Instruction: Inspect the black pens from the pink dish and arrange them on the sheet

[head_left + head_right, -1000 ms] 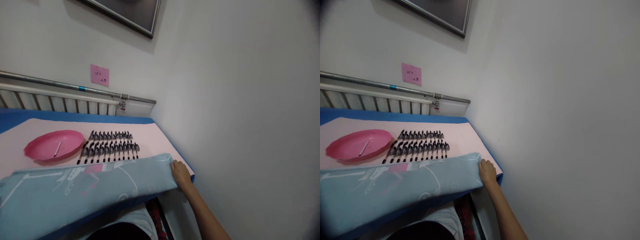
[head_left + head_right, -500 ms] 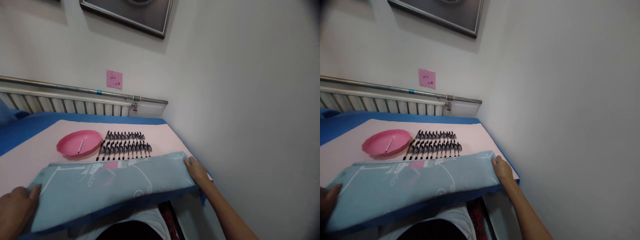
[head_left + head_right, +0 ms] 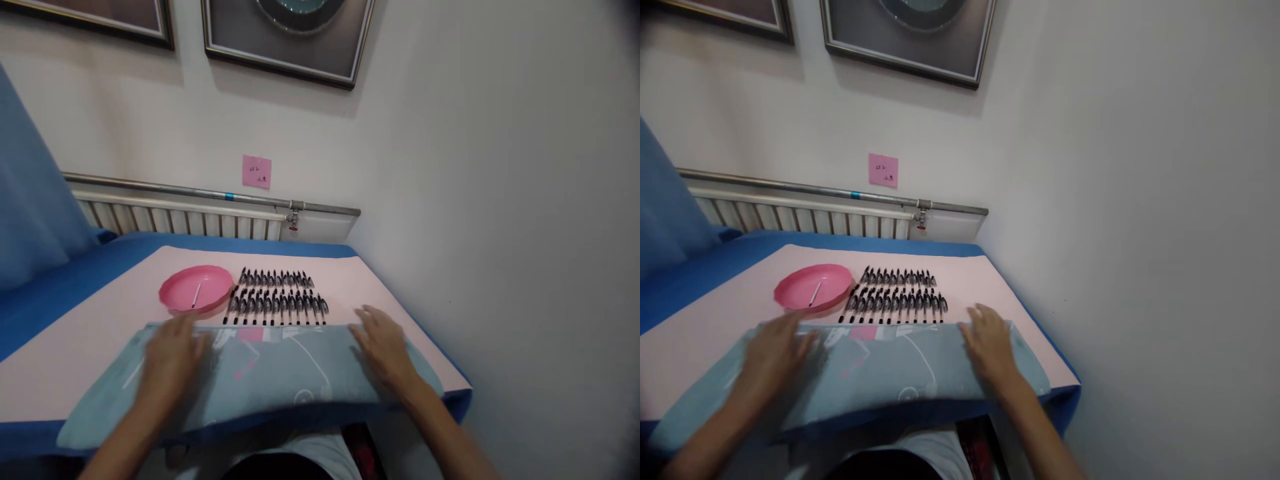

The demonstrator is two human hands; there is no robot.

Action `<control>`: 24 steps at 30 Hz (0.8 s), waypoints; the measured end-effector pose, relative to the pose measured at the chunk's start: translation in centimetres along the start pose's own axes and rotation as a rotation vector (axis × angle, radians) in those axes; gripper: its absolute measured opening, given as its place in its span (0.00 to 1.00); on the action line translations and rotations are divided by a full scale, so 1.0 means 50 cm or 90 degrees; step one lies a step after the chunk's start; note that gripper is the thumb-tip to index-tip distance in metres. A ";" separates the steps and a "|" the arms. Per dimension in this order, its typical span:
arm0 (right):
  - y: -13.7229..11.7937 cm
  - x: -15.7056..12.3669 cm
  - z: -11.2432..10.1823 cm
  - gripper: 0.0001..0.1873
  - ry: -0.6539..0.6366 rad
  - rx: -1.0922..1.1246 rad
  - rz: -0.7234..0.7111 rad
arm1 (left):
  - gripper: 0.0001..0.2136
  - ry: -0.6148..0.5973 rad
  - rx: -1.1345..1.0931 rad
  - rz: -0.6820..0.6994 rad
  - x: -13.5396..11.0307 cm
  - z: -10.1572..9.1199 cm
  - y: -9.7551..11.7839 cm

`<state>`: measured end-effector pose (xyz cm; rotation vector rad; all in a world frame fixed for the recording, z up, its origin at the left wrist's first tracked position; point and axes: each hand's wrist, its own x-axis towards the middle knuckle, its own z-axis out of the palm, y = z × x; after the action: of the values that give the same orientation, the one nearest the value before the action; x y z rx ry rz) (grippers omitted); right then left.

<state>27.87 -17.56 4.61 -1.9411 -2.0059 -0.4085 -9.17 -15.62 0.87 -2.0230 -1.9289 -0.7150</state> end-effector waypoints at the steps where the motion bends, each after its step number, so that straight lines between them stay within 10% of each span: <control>1: -0.040 0.003 0.005 0.19 0.004 0.044 -0.060 | 0.20 0.004 -0.035 0.081 0.007 0.007 0.057; 5: -0.158 -0.007 0.053 0.22 -0.051 0.151 -0.177 | 0.20 -0.050 -0.111 0.249 -0.020 0.072 0.190; 15: -0.182 -0.042 0.113 0.23 -0.150 0.158 -0.205 | 0.22 -0.179 -0.095 0.252 -0.052 0.094 0.174; 24: -0.028 -0.075 0.087 0.26 -0.207 0.024 -0.058 | 0.21 -0.253 0.104 0.103 -0.072 0.050 -0.026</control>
<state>26.43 -19.21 -0.89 -2.0034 -2.2873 -0.0779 -10.04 -17.36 -3.29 -2.3122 -1.9102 -0.1163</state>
